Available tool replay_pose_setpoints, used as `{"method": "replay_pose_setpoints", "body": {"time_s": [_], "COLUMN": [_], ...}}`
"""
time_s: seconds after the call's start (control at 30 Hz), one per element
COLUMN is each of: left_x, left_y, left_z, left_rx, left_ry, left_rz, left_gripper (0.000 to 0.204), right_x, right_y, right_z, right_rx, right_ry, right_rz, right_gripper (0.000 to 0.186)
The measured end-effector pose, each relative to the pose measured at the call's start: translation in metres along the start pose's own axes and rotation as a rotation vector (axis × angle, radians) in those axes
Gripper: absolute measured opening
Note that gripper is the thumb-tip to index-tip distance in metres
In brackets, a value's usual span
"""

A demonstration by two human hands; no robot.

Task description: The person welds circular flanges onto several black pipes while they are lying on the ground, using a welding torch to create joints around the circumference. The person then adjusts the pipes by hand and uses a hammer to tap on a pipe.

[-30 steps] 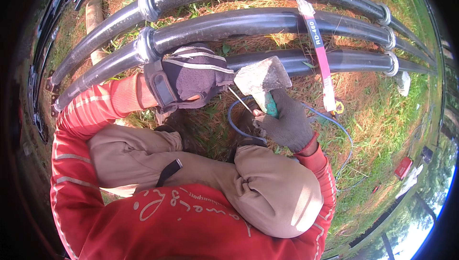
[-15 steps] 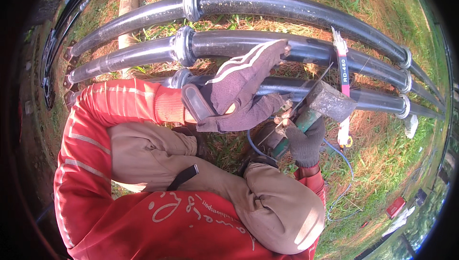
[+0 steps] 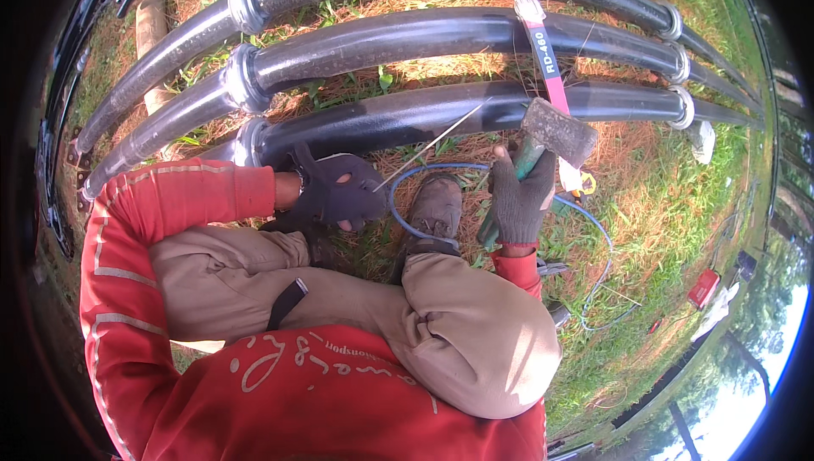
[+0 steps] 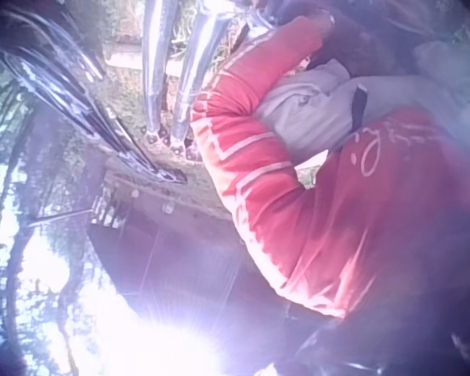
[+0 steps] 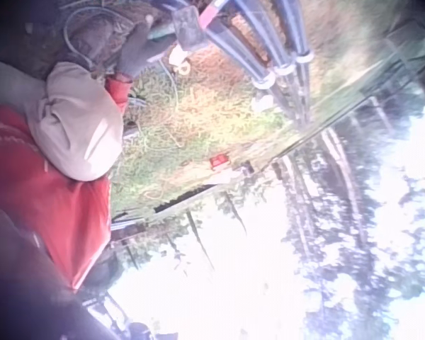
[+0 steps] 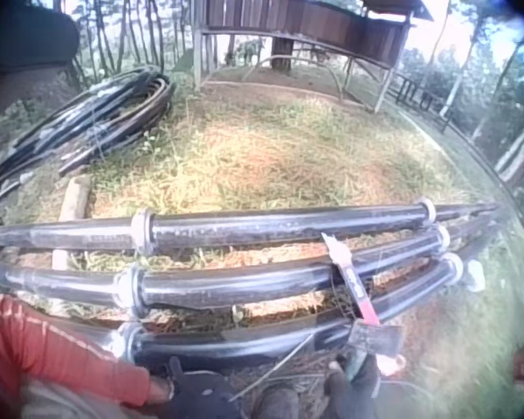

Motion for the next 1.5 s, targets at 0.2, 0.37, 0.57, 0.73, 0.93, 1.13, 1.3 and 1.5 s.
{"method": "replay_pose_setpoints", "body": {"time_s": [0.2,0.37,0.57,0.73,0.93,1.13,1.3,1.5], "left_x": [0.018,0.014,0.015,0.013,0.013,0.016,0.016,0.015], "left_y": [-0.006,-0.007,-0.016,-0.016,-0.013,-0.034,-0.051,-0.053], "left_z": [0.017,0.019,0.014,0.021,0.027,0.026,0.023,0.029], "left_rx": [0.044,0.064,0.047,0.040,0.021,-0.032,-0.046,-0.054], "left_ry": [-0.738,-0.796,-0.716,-0.677,-0.604,-0.417,-0.312,-0.301], "left_rz": [-0.299,-0.370,-0.262,-0.226,-0.161,-0.083,-0.053,-0.028], "left_gripper": [0.036,0.034,0.034,0.033,0.033,0.032,0.032,0.031], "right_x": [0.004,0.026,0.031,0.026,0.023,0.013,0.007,0.019], "right_y": [0.003,0.003,-0.004,-0.007,0.007,0.012,0.008,0.011], "right_z": [0.016,0.013,-0.002,0.002,-0.002,-0.004,-0.003,-0.011], "right_rx": [-0.007,0.097,0.222,0.209,0.242,0.273,0.318,0.340], "right_ry": [0.257,0.644,0.791,0.750,0.696,0.654,0.757,0.848], "right_rz": [0.139,0.417,0.360,0.361,0.462,0.500,0.361,0.365], "right_gripper": [0.035,0.048,0.051,0.051,0.049,0.056,0.057,0.058]}}
Point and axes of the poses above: each hand's wrist, its own y-axis away from the middle knuckle, its own z-axis out of the back of the hand, x = y × z, the point moved 4 cm from there along -y, towards the middle knuckle, and after that the axes turned 14 degrees about -y, right-handed, at the moved point
